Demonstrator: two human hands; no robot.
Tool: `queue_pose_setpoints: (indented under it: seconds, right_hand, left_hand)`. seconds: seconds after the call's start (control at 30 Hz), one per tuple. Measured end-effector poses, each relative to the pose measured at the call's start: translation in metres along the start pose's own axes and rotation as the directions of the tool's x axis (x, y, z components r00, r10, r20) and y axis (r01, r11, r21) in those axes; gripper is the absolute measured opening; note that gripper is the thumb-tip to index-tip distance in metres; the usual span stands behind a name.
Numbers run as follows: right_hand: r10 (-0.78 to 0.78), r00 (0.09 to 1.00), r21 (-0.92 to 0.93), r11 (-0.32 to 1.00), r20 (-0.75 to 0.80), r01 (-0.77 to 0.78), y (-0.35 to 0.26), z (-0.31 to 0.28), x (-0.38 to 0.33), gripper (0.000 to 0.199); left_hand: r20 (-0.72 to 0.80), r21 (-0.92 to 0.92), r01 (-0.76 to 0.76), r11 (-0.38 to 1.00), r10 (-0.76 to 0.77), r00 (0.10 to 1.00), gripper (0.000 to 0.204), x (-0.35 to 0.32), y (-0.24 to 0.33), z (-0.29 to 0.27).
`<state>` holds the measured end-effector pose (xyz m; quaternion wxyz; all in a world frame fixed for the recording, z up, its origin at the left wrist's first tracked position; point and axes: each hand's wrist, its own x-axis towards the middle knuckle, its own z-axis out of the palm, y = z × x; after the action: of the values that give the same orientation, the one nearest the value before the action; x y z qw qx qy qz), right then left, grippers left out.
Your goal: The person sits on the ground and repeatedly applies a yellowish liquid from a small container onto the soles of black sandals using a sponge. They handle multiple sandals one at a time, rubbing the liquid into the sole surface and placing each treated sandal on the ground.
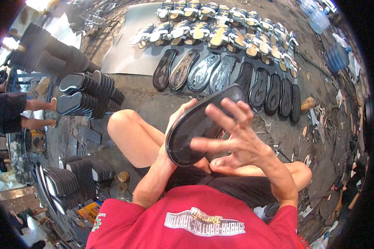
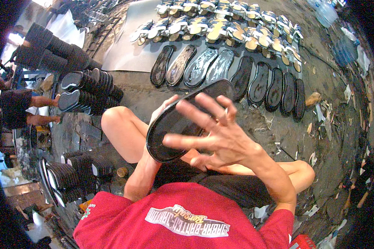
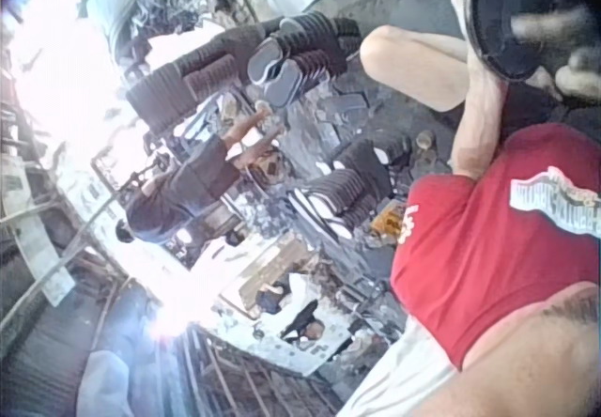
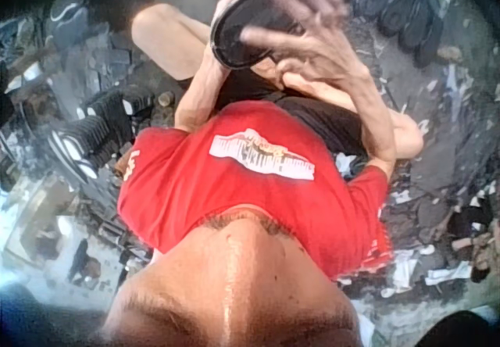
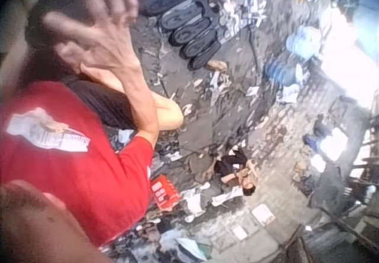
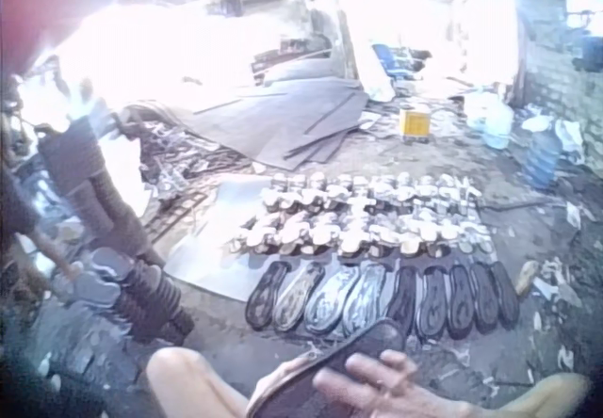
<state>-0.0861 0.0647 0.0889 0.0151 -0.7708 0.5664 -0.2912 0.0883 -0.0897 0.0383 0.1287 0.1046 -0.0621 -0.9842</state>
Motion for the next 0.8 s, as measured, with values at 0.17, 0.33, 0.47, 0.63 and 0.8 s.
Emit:
queue_pose_setpoints:
  seconds: [0.17,0.33,0.47,0.63,0.8]
  right_hand:
    - [0.142,0.981,-0.153,0.981,0.129,-0.122,-0.020,0.024,-0.010,0.061]
    - [0.356,0.931,-0.314,0.877,-0.080,-0.363,0.016,0.022,-0.015,0.059]
    - [0.173,0.985,-0.153,0.974,0.006,-0.170,-0.017,0.039,-0.019,0.050]
    - [0.176,0.983,-0.176,0.967,-0.055,-0.183,-0.009,0.045,-0.014,0.046]
    - [0.308,0.949,-0.189,0.930,-0.071,-0.316,0.013,0.033,-0.007,0.045]
  left_hand:
    - [-0.216,-0.009,-0.076,0.997,0.072,0.974,0.053,0.015,0.005,-0.023]
    - [-0.106,-0.063,-0.022,0.998,0.015,0.994,0.052,0.003,-0.001,-0.004]
    - [-0.126,-0.083,-0.081,0.993,0.071,0.990,0.056,0.007,-0.008,0.001]
    - [-0.104,0.027,-0.022,0.999,0.025,0.994,0.062,0.013,-0.004,-0.017]
    - [-0.073,0.080,-0.085,0.993,0.091,0.993,0.066,0.004,-0.010,0.011]
